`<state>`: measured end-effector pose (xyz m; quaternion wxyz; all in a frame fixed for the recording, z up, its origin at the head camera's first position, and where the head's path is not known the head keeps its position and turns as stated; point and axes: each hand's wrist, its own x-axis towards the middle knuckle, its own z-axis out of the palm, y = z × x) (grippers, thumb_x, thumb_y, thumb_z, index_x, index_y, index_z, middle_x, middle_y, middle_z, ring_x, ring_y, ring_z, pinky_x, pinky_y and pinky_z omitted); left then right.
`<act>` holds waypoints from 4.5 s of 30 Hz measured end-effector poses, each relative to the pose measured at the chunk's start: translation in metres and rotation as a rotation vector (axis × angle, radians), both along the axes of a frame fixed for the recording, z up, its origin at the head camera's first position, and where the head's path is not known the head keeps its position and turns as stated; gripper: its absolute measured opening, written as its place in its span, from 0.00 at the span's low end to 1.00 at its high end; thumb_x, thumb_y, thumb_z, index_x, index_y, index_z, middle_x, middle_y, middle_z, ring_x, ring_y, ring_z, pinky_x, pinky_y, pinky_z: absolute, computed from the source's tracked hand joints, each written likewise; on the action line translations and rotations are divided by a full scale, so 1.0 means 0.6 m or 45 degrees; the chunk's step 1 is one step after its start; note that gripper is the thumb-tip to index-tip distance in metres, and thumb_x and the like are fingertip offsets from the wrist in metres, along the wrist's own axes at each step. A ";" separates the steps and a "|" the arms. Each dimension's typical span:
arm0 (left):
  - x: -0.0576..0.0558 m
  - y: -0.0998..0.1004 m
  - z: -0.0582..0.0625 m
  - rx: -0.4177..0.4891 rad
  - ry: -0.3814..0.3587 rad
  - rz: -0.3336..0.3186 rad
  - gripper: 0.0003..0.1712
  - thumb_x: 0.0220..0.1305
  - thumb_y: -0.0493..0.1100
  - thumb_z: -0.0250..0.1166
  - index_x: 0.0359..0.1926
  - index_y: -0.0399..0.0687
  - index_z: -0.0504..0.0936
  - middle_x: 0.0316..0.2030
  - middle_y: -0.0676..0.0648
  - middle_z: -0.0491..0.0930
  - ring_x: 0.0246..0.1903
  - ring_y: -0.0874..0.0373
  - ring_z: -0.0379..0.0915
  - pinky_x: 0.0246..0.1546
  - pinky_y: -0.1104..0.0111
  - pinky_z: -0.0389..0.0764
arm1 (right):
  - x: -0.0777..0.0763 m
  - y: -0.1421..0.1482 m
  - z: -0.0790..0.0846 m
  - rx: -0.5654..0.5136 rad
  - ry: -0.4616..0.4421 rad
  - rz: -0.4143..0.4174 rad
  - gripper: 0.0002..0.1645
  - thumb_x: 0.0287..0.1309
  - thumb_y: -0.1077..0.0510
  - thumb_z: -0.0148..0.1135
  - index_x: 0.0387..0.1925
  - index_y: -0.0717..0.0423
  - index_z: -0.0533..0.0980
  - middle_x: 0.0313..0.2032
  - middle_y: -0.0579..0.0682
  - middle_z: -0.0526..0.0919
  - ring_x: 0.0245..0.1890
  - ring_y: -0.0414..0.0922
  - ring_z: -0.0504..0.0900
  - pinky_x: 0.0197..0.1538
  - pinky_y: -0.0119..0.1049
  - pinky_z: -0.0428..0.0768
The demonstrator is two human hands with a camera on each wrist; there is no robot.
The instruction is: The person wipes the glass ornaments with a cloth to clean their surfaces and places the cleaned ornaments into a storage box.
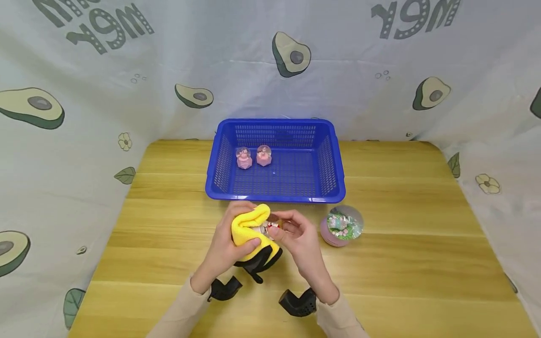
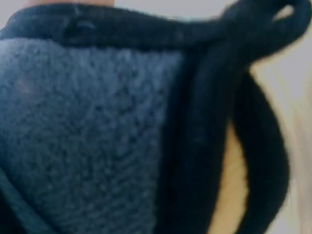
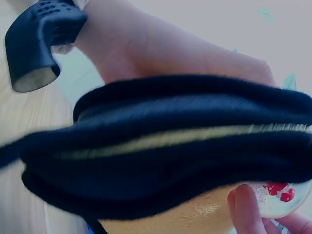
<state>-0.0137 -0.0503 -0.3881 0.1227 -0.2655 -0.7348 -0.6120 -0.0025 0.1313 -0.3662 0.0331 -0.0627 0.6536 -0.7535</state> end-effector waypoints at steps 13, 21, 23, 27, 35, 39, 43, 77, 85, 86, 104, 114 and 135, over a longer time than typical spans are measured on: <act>-0.010 -0.021 0.000 0.302 -0.531 -0.279 0.31 0.59 0.53 0.64 0.55 0.38 0.65 0.45 0.44 0.71 0.37 0.56 0.71 0.35 0.70 0.77 | -0.005 -0.004 -0.010 0.075 0.591 0.124 0.24 0.54 0.67 0.67 0.50 0.76 0.72 0.49 0.56 0.78 0.49 0.44 0.77 0.49 0.33 0.78; -0.015 -0.025 -0.003 0.431 -0.609 -0.421 0.32 0.58 0.48 0.63 0.56 0.34 0.61 0.45 0.44 0.69 0.37 0.56 0.71 0.34 0.71 0.78 | -0.020 -0.001 -0.014 0.106 0.965 0.208 0.27 0.56 0.58 0.65 0.51 0.75 0.73 0.50 0.61 0.78 0.53 0.47 0.76 0.53 0.33 0.75; -0.010 -0.024 -0.006 0.438 -0.641 -0.449 0.32 0.59 0.48 0.63 0.56 0.34 0.61 0.45 0.44 0.69 0.38 0.56 0.71 0.35 0.70 0.78 | -0.015 0.003 -0.017 0.122 1.013 0.221 0.27 0.56 0.58 0.65 0.51 0.74 0.73 0.51 0.60 0.77 0.55 0.46 0.75 0.55 0.33 0.75; -0.001 -0.023 -0.011 0.482 -0.689 -0.479 0.31 0.60 0.47 0.61 0.56 0.32 0.60 0.45 0.43 0.69 0.39 0.55 0.71 0.36 0.70 0.78 | -0.007 0.006 -0.015 0.200 1.120 0.240 0.24 0.59 0.58 0.64 0.52 0.69 0.74 0.52 0.61 0.78 0.56 0.46 0.74 0.58 0.33 0.72; 0.013 -0.029 -0.015 0.527 -0.836 -0.439 0.28 0.65 0.45 0.55 0.59 0.32 0.57 0.47 0.41 0.66 0.44 0.52 0.68 0.42 0.69 0.77 | 0.000 -0.004 0.003 0.271 1.254 0.267 0.18 0.60 0.60 0.62 0.50 0.66 0.76 0.49 0.62 0.78 0.53 0.49 0.76 0.58 0.33 0.71; 0.010 -0.024 -0.006 0.465 -0.733 -0.455 0.32 0.67 0.49 0.57 0.61 0.32 0.56 0.48 0.41 0.67 0.43 0.54 0.70 0.42 0.69 0.77 | -0.007 0.000 0.000 0.162 1.192 0.241 0.21 0.59 0.62 0.63 0.50 0.71 0.74 0.51 0.64 0.77 0.55 0.49 0.75 0.57 0.33 0.73; 0.012 -0.020 -0.001 0.380 -0.635 -0.493 0.38 0.66 0.57 0.60 0.63 0.37 0.55 0.50 0.41 0.68 0.44 0.55 0.71 0.43 0.66 0.78 | -0.006 0.004 -0.012 0.017 1.044 0.194 0.25 0.56 0.63 0.65 0.51 0.76 0.71 0.53 0.63 0.75 0.58 0.49 0.73 0.57 0.35 0.73; 0.000 -0.014 -0.003 0.004 -0.212 -0.057 0.36 0.46 0.38 0.75 0.57 0.45 0.68 0.49 0.46 0.73 0.44 0.55 0.70 0.44 0.64 0.75 | 0.009 -0.014 -0.003 0.030 0.122 -0.022 0.12 0.56 0.75 0.58 0.42 0.77 0.69 0.44 0.50 0.82 0.41 0.43 0.83 0.41 0.32 0.81; -0.005 -0.017 -0.010 0.220 -0.551 -0.299 0.31 0.53 0.40 0.69 0.56 0.42 0.66 0.45 0.45 0.72 0.36 0.56 0.71 0.36 0.67 0.78 | 0.017 -0.011 -0.015 0.108 0.412 -0.064 0.18 0.51 0.78 0.62 0.45 0.75 0.72 0.43 0.51 0.80 0.41 0.41 0.82 0.40 0.30 0.81; -0.004 -0.019 -0.011 0.236 -0.573 -0.319 0.31 0.54 0.41 0.69 0.56 0.41 0.65 0.45 0.45 0.72 0.36 0.56 0.71 0.36 0.68 0.78 | 0.018 -0.011 -0.016 0.123 0.454 -0.054 0.18 0.50 0.77 0.63 0.46 0.75 0.72 0.43 0.53 0.80 0.42 0.41 0.82 0.41 0.30 0.80; 0.006 -0.031 -0.019 0.399 -0.577 -0.419 0.33 0.60 0.46 0.64 0.60 0.38 0.60 0.48 0.43 0.70 0.40 0.58 0.72 0.40 0.69 0.78 | -0.002 -0.007 -0.021 0.149 0.961 0.230 0.27 0.55 0.60 0.66 0.53 0.73 0.72 0.51 0.64 0.74 0.55 0.46 0.74 0.55 0.34 0.74; 0.012 -0.028 -0.012 0.392 -0.605 -0.469 0.32 0.63 0.47 0.63 0.60 0.36 0.59 0.50 0.43 0.69 0.40 0.59 0.72 0.39 0.70 0.78 | -0.007 -0.005 -0.021 0.137 1.038 0.245 0.25 0.57 0.59 0.64 0.52 0.71 0.73 0.50 0.66 0.73 0.54 0.47 0.73 0.54 0.31 0.75; 0.039 -0.012 -0.002 -0.115 0.075 -0.066 0.38 0.49 0.43 0.75 0.59 0.47 0.65 0.56 0.44 0.64 0.53 0.51 0.67 0.53 0.60 0.73 | 0.020 -0.001 -0.010 -0.064 0.470 0.135 0.21 0.55 0.77 0.59 0.51 0.77 0.70 0.50 0.50 0.78 0.53 0.43 0.76 0.51 0.31 0.76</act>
